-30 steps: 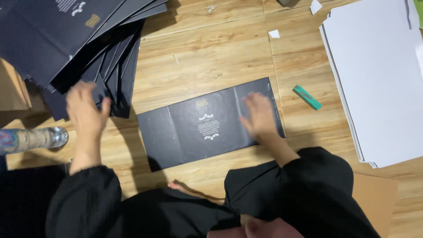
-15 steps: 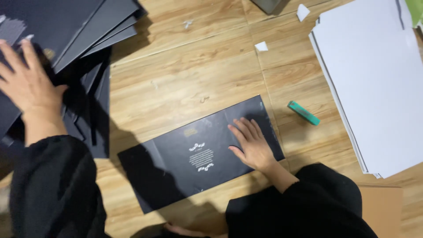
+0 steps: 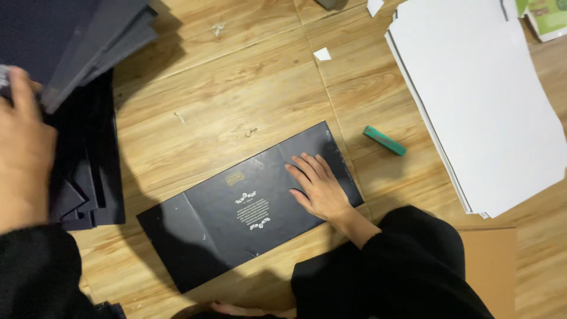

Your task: Smoothing and folding printed cardboard folders before stacking them.

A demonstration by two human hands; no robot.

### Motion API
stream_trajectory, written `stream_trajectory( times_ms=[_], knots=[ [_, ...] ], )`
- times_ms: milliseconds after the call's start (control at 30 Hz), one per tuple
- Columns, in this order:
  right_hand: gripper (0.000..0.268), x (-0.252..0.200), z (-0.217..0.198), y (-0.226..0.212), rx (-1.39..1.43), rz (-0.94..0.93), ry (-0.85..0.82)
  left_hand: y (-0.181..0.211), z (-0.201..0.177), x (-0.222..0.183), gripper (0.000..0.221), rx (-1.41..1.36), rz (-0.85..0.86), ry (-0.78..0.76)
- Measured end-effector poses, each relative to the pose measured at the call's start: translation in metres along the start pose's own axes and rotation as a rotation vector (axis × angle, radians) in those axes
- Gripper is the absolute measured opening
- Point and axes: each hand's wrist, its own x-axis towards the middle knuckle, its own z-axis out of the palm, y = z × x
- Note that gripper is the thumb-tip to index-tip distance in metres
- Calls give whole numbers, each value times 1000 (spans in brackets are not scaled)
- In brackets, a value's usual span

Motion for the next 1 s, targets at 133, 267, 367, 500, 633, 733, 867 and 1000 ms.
stream_trajectory(
  times_ms=[133, 267, 367, 500, 633, 733, 867, 1000],
  knots=[
    [44, -3, -2, 0, 33, -35, 39, 68, -102, -26, 79, 498, 23, 14],
    [45, -9, 1, 2, 121, 11, 202, 124, -170, -77, 71, 418, 55, 24],
    [39, -18, 3, 9, 310, 193, 452, 169, -194, -130, 41, 244, 139, 159],
    [37, -27, 29, 37, 981, 556, 692, 243, -180, -228, 44, 67, 257, 194],
    [35, -62, 30, 53, 1206, 760, 592, 267, -171, -270, 50, -40, 277, 165],
    [29, -78, 11, 35, 1052, 740, 409, 258, -185, -264, 44, -83, 251, -28],
    [46, -83, 5, 26, 671, 655, 276, 215, -197, -247, 107, -264, 13, -439],
    [46, -89, 27, 39, 650, 763, 199, 172, -185, -257, 105, -225, -454, -349]
  ],
)
